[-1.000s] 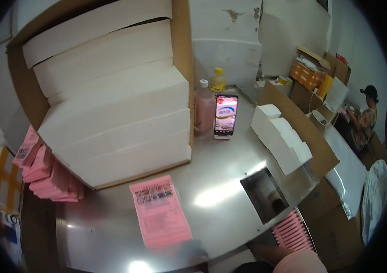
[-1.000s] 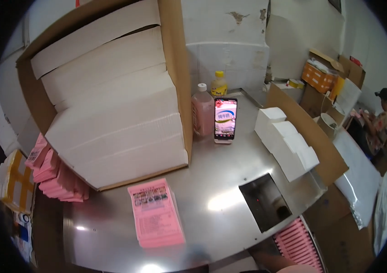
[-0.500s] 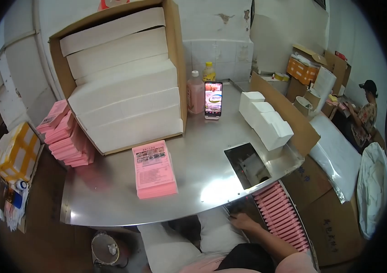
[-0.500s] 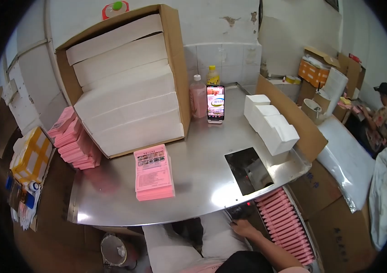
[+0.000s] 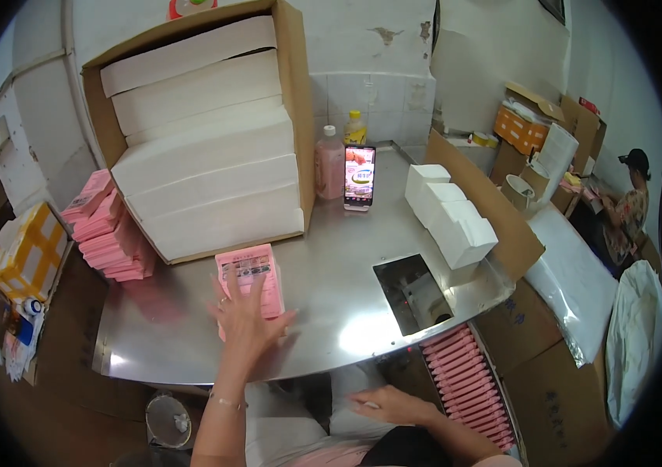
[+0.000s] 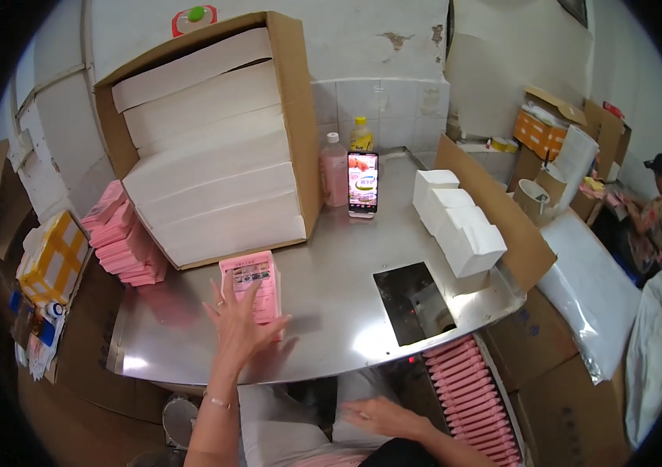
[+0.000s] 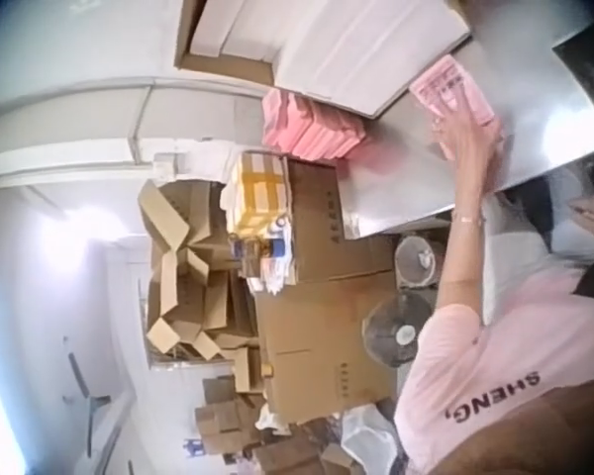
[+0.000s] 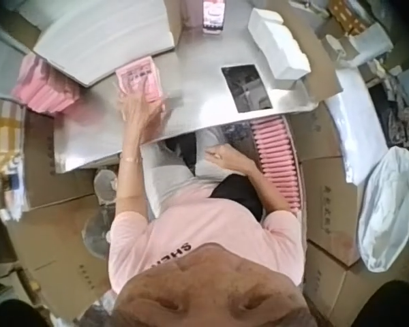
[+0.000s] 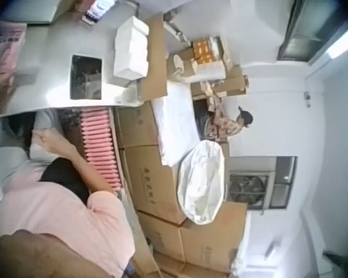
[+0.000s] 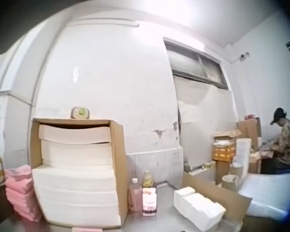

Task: Folding pink instruction sheets and placing them into small white cardboard boxes.

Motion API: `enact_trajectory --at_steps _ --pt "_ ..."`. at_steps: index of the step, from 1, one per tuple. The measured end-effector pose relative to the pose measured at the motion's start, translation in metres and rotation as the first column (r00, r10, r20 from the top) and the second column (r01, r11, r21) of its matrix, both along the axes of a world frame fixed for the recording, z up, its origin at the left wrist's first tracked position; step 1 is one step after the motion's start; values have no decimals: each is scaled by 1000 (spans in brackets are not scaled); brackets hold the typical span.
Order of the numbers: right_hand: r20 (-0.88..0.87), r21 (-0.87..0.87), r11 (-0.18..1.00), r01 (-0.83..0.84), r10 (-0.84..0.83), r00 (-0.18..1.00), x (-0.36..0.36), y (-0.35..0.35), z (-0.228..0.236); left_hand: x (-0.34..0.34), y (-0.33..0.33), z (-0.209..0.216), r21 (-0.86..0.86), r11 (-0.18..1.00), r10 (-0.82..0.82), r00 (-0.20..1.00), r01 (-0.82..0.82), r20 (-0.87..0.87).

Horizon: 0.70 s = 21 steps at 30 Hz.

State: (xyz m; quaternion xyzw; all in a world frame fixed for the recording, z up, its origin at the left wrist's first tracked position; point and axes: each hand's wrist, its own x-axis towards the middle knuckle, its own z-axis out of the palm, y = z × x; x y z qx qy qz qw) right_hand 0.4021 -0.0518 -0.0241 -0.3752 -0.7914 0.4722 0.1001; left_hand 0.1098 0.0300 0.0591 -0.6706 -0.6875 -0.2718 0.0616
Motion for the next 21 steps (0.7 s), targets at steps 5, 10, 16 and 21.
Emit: enact_trajectory --at_steps 5,10,16,21 --pt "-91 -26 998 -61 59 994 10 13 28 -11 42 -23 -442 872 190 977 -213 -96" --pt "-172 -21 989 146 -147 974 53 40 58 -16 12 -12 -480 850 195 976 -216 -94" --pt "-324 658 400 638 -615 719 104 128 104 -31 -24 -14 -455 801 374 919 -389 -128" --pt "-271 944 -46 328 -677 684 133 190 110 -62 -34 -6 -75 988 148 977 -138 155"
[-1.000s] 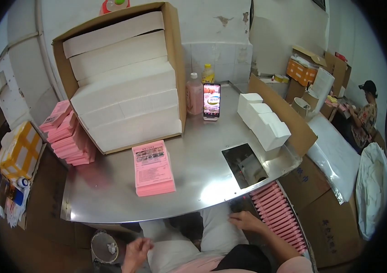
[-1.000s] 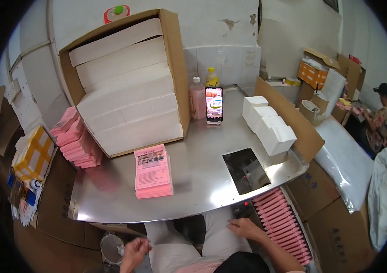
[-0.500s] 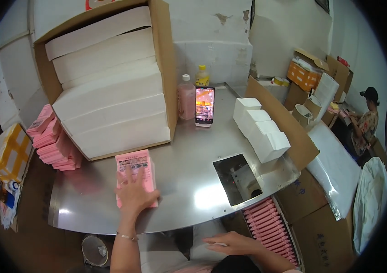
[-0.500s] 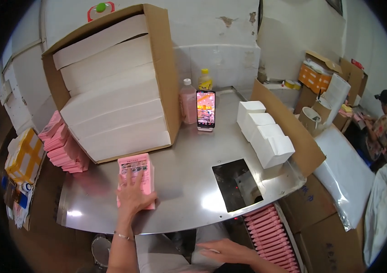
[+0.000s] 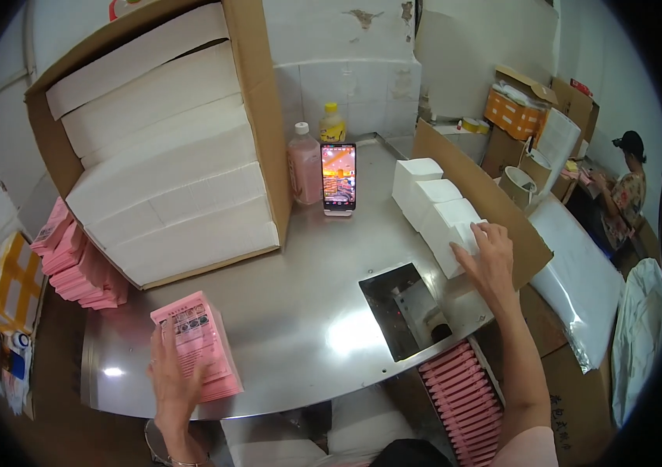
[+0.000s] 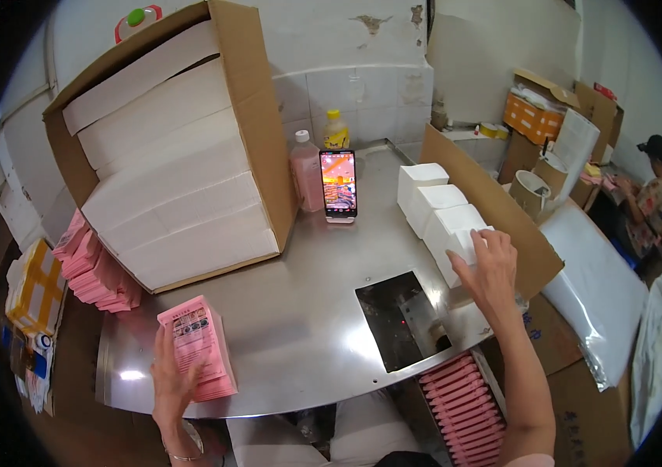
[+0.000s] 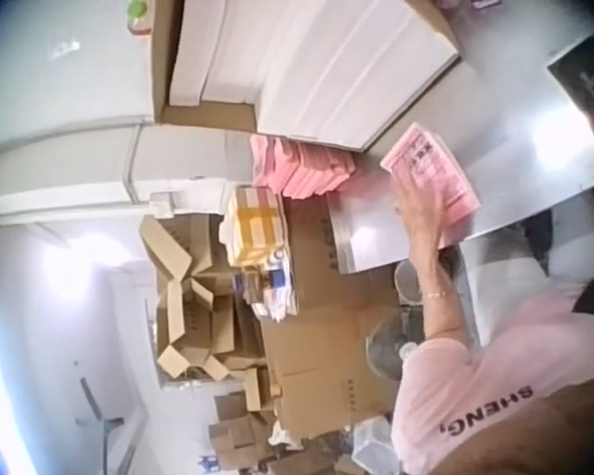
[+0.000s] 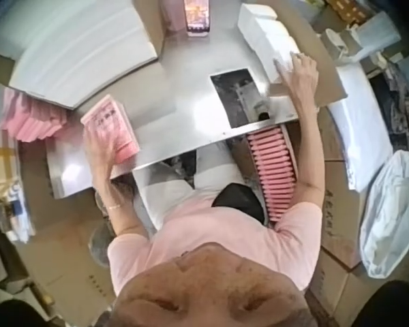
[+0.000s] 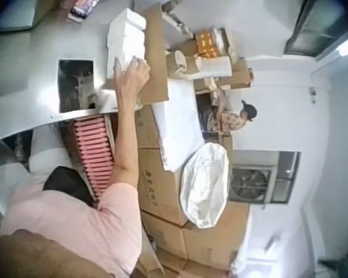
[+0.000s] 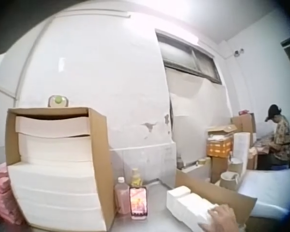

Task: Folding pink instruction sheets and placing them into small white cardboard boxes.

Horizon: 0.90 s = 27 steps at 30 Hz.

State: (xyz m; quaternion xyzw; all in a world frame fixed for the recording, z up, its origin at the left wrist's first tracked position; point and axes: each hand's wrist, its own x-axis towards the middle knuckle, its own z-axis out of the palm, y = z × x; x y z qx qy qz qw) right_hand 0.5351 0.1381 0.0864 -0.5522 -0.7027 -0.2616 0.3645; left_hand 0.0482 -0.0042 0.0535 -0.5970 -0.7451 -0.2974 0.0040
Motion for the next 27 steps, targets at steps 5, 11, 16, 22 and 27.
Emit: enact_trajectory --at_steps 5,11,16,22,27 --pt "-51 -156 977 149 -158 986 21 20 -39 -28 10 -13 -196 979 -81 990 57 -115" --pt "-71 -189 966 174 -190 979 14 31 -33 -32 14 -19 -76 984 -164 985 159 -61" --pt "-140 -158 972 172 -194 971 24 28 -36 -25 22 -23 -63 992 -106 994 109 39" --pt "-131 -161 974 160 -182 975 17 31 -35 -1 27 -7 191 981 75 961 -24 -267" --pt "-127 -131 979 157 -174 977 25 27 -38 116 46 -41 86 898 -429 902 431 -39"
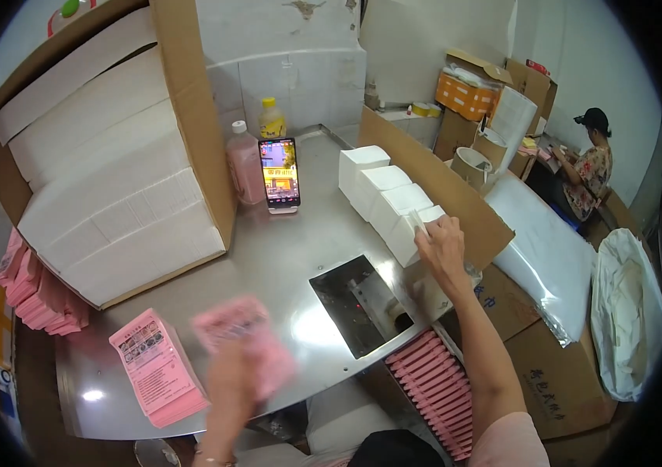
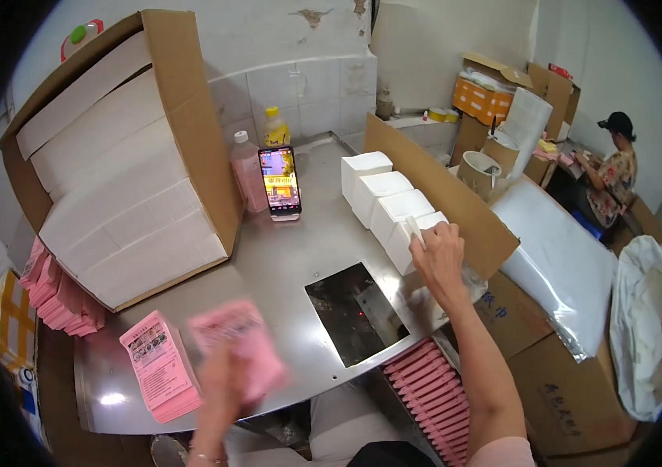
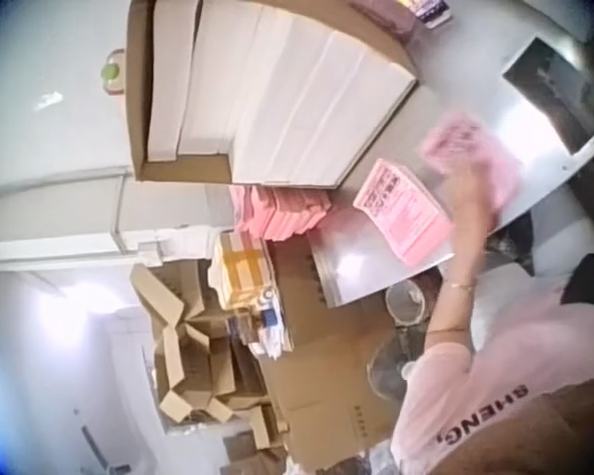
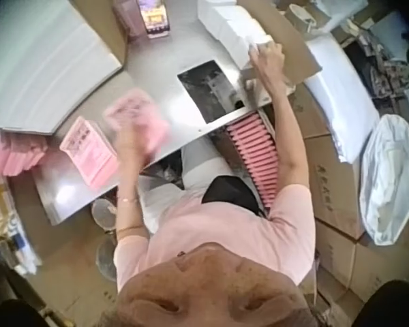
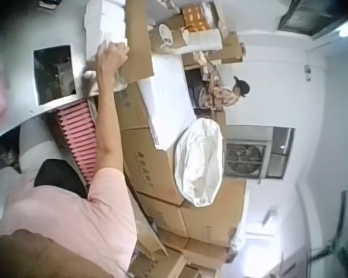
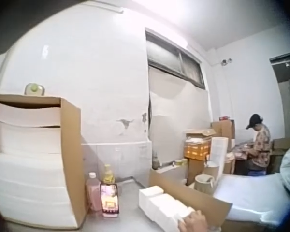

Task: Folding pink instruction sheets and placing them into small white cardboard boxes.

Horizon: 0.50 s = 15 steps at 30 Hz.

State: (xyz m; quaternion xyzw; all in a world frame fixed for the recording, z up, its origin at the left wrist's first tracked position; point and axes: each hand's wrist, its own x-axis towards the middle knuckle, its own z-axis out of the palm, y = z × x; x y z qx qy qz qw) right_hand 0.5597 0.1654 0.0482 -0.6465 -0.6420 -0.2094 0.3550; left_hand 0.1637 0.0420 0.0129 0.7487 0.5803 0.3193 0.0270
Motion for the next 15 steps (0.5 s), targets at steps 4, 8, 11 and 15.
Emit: enact_trajectory --at_steps 4,8,11,15 --pt "9 54 999 6 -6 1000 3 -1 -1 36 -6 -18 11 988 -153 987 153 49" --pt "56 126 981 -145 139 989 -32 -22 2 74 0 -18 36 943 -331 944 331 -2" --pt "151 68 767 -638 625 766 -117 -77 -36 59 0 -22 79 899 -432 902 430 8" --pt "207 -245 573 -782 819 536 -159 -138 -50 37 -4 -12 -45 964 -263 963 260 -63"
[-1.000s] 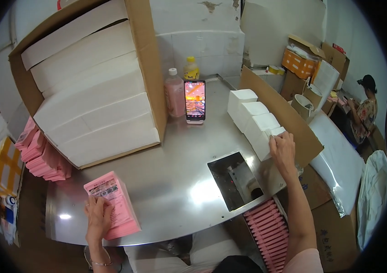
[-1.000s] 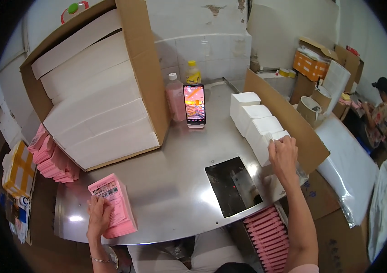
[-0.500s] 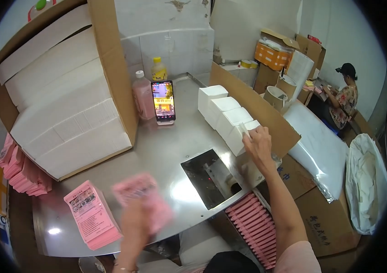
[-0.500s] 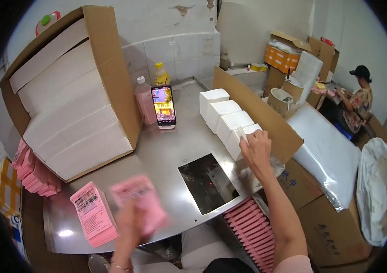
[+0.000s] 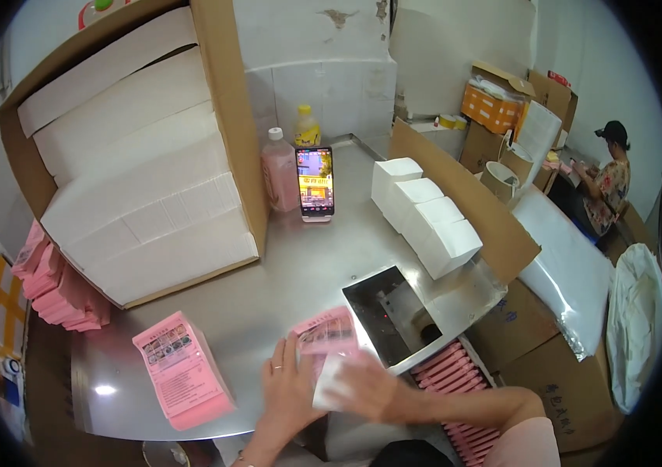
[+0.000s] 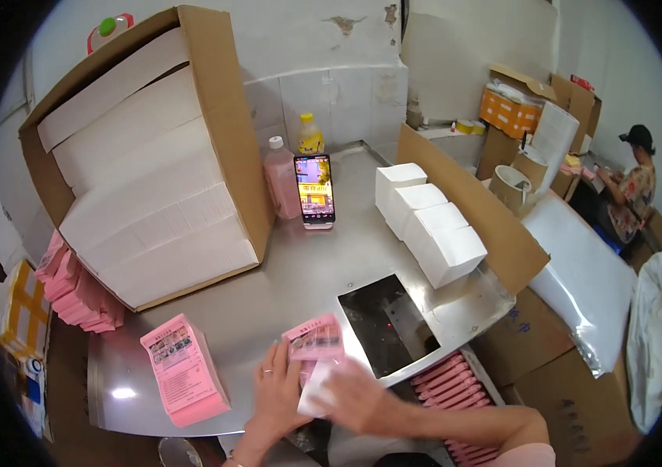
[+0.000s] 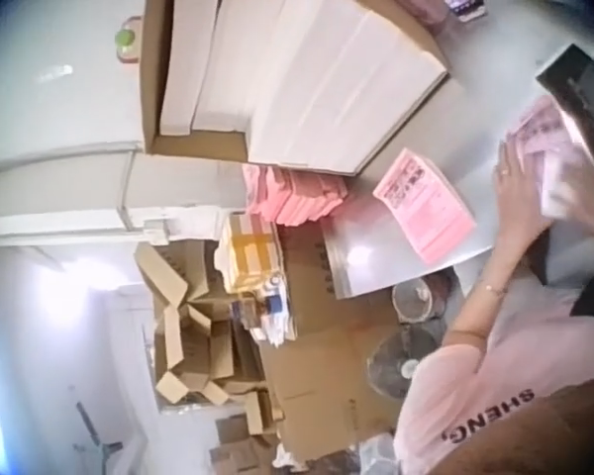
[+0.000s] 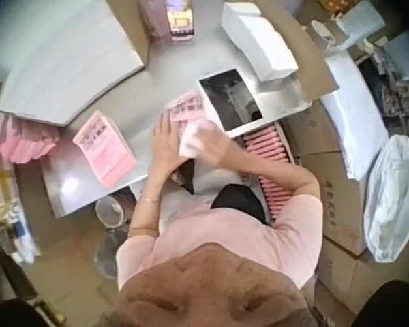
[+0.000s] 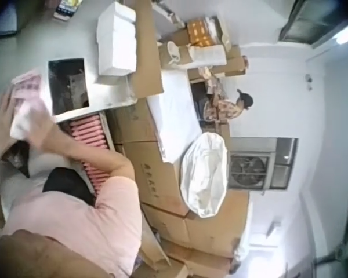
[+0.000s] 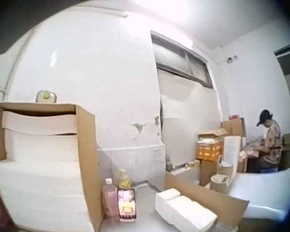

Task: Folding pink instruction sheets and placing them into small white cardboard boxes.

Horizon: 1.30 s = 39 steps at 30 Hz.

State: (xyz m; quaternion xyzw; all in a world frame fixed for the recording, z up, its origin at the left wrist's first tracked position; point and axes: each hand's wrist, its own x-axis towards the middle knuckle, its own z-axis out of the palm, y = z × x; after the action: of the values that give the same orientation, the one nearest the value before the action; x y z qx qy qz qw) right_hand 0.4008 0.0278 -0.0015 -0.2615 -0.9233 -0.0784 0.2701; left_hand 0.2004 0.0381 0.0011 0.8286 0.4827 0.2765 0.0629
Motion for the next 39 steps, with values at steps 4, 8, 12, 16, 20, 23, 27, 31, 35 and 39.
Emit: enact_trajectory --at_steps 4,8,12,16,20,23,27,31,35,39 --pt "304 -118 947 300 -253 918 -31 63 30 34 -3 -3 20 979 203 979 -203 0" --pt "-268 -275 957 -92 16 963 -12 46 33 21 1 1 76 968 245 969 -241 -44" --pt "-150 104 805 584 -568 809 75 89 59 11 -2 -1 20 940 340 935 -340 -104" --pt "-232 219 588 779 -744 627 137 124 50 20 14 -1 116 935 351 924 -336 -154" --pt "-245 95 599 795 -760 602 156 130 42 11 14 17 216 947 274 947 -236 -169" --pt "-280 43 609 792 -754 595 147 139 45 9 7 21 166 969 210 963 -182 -170" --pt "-312 20 630 777 -734 603 153 138 43 19 7 12 11 985 175 981 -174 -80" --pt "-330 8 612 791 -745 580 154 127 46 22 12 -2 10 989 145 987 -145 -65" --pt "-208 171 804 569 -535 819 105 102 27 21 13 -11 119 980 -163 986 156 45" --pt "56 88 988 -124 120 991 10 -8 16 6 11 22 -65 996 56 998 -54 25"
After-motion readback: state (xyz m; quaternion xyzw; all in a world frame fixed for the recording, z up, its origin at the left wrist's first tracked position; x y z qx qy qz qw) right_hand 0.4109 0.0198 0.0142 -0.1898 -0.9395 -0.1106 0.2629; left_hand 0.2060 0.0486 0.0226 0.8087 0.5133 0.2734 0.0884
